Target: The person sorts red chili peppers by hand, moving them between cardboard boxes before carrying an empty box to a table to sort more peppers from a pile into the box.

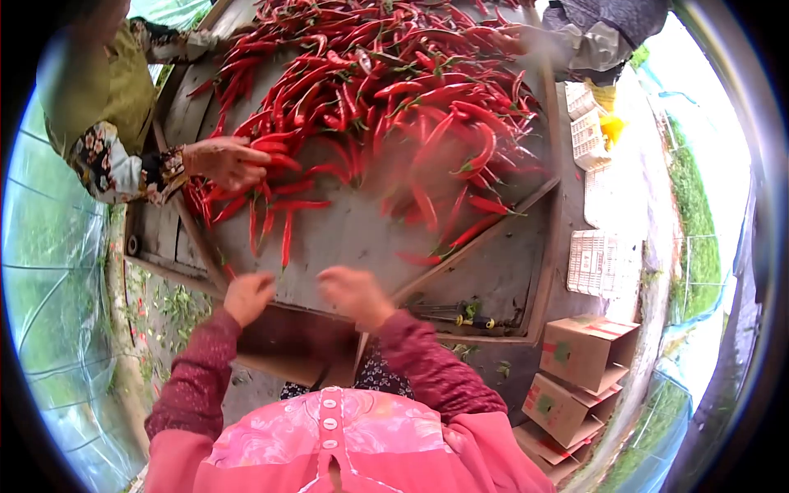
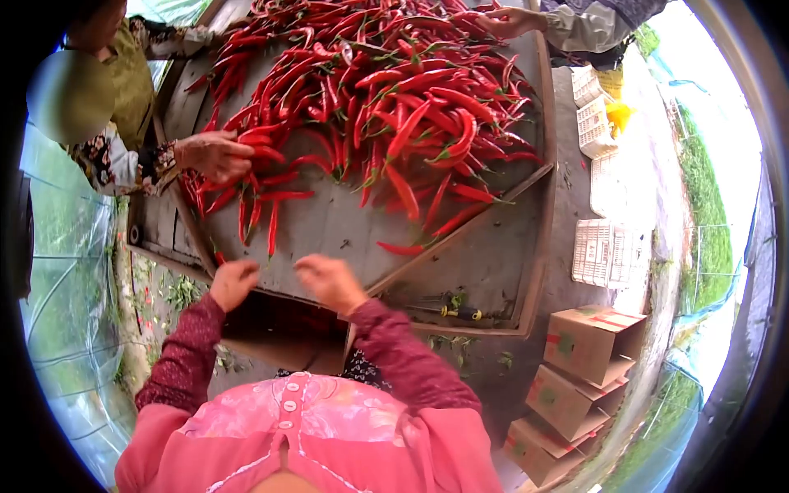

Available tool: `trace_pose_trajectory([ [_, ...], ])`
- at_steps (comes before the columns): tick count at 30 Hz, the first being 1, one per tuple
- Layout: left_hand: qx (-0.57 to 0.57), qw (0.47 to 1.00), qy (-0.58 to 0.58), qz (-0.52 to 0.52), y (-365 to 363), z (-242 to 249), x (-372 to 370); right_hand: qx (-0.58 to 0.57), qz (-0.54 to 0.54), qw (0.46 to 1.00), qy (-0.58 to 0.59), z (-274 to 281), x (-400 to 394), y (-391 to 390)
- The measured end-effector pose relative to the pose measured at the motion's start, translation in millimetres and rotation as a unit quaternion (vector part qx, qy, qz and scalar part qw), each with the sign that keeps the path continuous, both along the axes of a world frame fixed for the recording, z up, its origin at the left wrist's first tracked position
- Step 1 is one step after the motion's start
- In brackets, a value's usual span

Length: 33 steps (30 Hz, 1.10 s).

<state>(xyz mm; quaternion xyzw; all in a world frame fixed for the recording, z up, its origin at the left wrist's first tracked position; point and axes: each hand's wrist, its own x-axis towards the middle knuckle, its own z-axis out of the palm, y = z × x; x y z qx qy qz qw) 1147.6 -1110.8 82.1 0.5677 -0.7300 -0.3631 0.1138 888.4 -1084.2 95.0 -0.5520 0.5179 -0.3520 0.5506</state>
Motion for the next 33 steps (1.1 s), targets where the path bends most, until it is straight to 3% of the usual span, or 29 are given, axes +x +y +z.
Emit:
trace_pose_trajectory([
  [1, 0.014, 0.999, 0.038, -0.005, -33, 17, -22, -0.069, -0.077, 0.994, 0.032, 17, -33, -15],
  [3, -0.055, 0.992, 0.116, -0.020, -94, 51, -77, -0.091, -0.269, 0.958, -0.026, 39, -104, -43],
  [4, -0.064, 0.988, 0.141, -0.021, -120, 73, -109, -0.102, -0.353, 0.930, -0.008, 41, -142, -57],
  [5, -0.124, 0.977, 0.170, -0.044, -147, 78, -138, -0.184, -0.425, 0.885, 0.053, 37, -177, -72],
  [6, -0.184, 0.960, 0.199, -0.067, -172, 84, -165, -0.144, -0.468, 0.871, -0.036, 44, -206, -82],
  [7, -0.241, 0.950, 0.171, -0.097, -196, 95, -193, -0.141, -0.483, 0.862, -0.054, 33, -238, -95],
  [8, -0.297, 0.936, 0.141, -0.126, -216, 108, -220, -0.071, -0.481, 0.872, -0.046, 39, -255, -105],
  [10, -0.266, 0.942, 0.076, -0.190, -243, 141, -276, -0.127, -0.455, 0.878, -0.072, 25, -272, -136],
  [12, -0.263, 0.935, 0.001, -0.237, -275, 128, -328, -0.060, -0.420, 0.900, -0.103, 16, -278, -165],
  [15, -0.186, 0.923, -0.206, -0.266, -277, 122, -372, -0.105, -0.419, 0.900, 0.060, 2, -265, -190],
  [16, -0.183, 0.923, -0.206, -0.269, -277, 117, -373, -0.119, -0.413, 0.898, 0.100, -11, -266, -198],
  [19, -0.160, 0.933, -0.151, -0.284, -270, 116, -351, -0.163, -0.370, 0.910, 0.091, -11, -249, -191],
  [20, -0.179, 0.934, -0.121, -0.286, -274, 98, -342, -0.198, -0.371, 0.897, 0.134, -9, -236, -185],
  [22, -0.219, 0.905, -0.191, -0.311, -254, 94, -315, -0.228, -0.324, 0.897, 0.198, 0, -208, -168],
  [24, -0.216, 0.924, -0.148, -0.278, -245, 72, -290, -0.209, -0.311, 0.877, 0.301, 9, -170, -149],
  [25, -0.200, 0.935, -0.107, -0.272, -244, 64, -278, -0.228, -0.317, 0.878, 0.276, 6, -157, -146],
  [28, -0.194, 0.922, -0.143, -0.304, -230, 51, -244, -0.177, -0.265, 0.910, 0.267, 6, -126, -129],
  [29, -0.187, 0.930, -0.102, -0.299, -225, 46, -230, -0.225, -0.259, 0.893, 0.290, 2, -115, -126],
  [30, -0.196, 0.919, -0.142, -0.310, -220, 44, -218, -0.209, -0.204, 0.925, 0.242, 8, -105, -123],
  [33, -0.198, 0.915, -0.128, -0.329, -204, 11, -174, -0.188, -0.218, 0.929, 0.233, -6, -66, -110],
])
